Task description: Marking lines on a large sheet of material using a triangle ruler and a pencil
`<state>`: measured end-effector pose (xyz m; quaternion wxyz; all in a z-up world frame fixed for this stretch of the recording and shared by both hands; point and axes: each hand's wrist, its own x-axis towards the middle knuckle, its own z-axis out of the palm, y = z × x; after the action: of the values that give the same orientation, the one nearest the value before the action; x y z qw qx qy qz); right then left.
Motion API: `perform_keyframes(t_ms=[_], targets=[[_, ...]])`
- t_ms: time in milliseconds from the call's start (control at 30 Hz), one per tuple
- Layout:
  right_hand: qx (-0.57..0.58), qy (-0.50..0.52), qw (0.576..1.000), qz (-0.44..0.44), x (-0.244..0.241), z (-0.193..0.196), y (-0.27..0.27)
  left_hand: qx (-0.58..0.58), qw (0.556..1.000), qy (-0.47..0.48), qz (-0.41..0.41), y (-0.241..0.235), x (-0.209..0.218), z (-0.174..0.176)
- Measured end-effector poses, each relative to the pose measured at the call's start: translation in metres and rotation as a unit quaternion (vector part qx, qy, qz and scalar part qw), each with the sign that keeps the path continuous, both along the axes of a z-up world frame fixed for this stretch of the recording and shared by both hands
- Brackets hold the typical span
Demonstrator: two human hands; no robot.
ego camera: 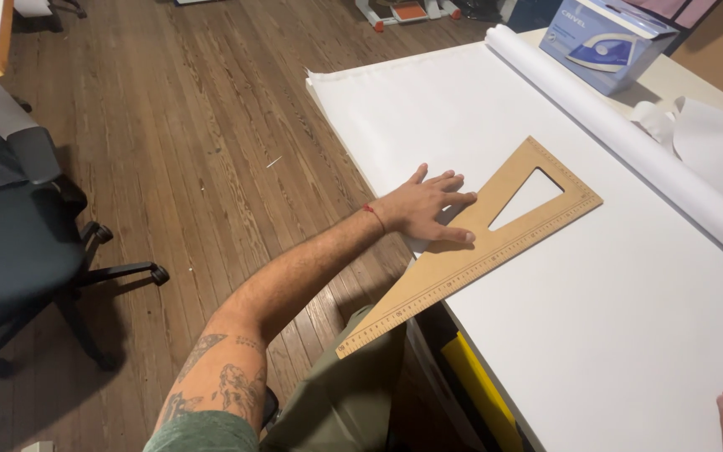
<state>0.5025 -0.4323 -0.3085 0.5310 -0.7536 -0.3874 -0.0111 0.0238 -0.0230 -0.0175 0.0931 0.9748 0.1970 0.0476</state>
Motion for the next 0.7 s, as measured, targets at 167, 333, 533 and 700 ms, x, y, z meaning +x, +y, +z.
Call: perform_keyframes(t_ms=[167,333,533,700], targets=[[0.016,-0.004,1.0,0.013,-0.038,0.043,0.002,0.018,0.999,-0.031,-0.015,-0.014,0.007,-0.004],[0.015,-0.029,0.999,0.028,-0.053,0.063,0.002,0.029,0.999,-0.039,-0.011,-0.028,0.013,-0.006],[0.012,-0.042,0.999,0.03,-0.035,0.047,0.003,0.059,0.997,-0.054,0.007,-0.035,0.017,-0.02],[-0.014,-0.081,0.994,0.068,-0.049,0.075,0.0,0.041,0.999,0.012,0.008,-0.047,0.022,-0.013]])
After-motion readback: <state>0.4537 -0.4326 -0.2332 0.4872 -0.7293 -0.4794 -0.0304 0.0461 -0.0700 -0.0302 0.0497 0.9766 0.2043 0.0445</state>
